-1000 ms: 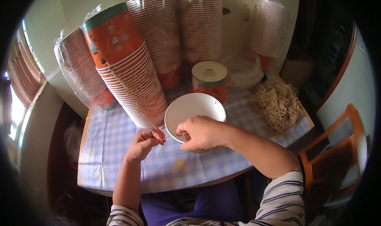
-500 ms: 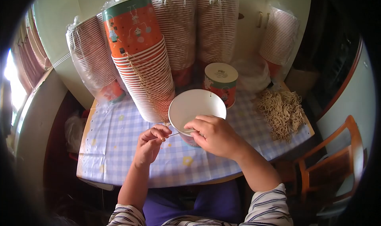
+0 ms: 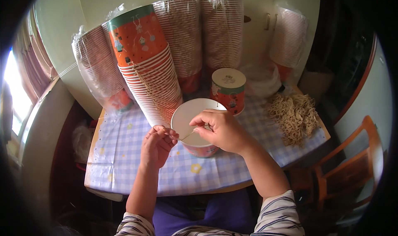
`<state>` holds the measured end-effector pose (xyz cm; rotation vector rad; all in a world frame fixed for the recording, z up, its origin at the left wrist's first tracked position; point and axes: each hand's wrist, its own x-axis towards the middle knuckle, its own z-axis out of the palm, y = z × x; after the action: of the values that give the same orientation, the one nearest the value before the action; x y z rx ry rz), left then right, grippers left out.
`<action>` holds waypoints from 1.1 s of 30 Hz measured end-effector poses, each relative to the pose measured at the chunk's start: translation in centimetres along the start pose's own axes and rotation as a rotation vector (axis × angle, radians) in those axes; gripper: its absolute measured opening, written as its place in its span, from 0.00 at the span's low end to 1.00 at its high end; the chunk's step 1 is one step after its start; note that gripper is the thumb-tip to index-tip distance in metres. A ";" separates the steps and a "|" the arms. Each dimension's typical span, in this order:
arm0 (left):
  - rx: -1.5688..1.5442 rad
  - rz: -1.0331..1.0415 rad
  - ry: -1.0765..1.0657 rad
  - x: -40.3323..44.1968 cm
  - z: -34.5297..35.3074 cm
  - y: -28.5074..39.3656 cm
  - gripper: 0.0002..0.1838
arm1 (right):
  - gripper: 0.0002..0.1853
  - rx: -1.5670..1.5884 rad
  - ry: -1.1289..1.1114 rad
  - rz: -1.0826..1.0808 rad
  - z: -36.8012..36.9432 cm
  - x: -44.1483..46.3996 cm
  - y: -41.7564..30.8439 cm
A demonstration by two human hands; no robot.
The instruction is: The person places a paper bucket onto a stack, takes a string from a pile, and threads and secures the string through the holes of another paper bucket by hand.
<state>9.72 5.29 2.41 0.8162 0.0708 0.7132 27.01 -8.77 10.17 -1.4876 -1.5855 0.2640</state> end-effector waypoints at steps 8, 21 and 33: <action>0.384 -0.032 0.005 -0.4 1.5 -0.2 0.06 | 0.06 0.100 -0.213 -0.080 0.5 1.2 -1.7; 0.625 -0.003 0.000 -1.7 1.8 -0.2 0.09 | 0.05 0.281 -0.129 -0.043 2.7 2.0 -0.1; 0.640 -0.016 0.033 -2.1 1.8 0.0 0.09 | 0.06 -0.255 0.240 -0.317 2.8 -1.2 -0.5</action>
<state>8.71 2.82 3.22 1.4117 0.3476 0.6952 24.51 -8.83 8.40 -1.3690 -1.6710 -0.2971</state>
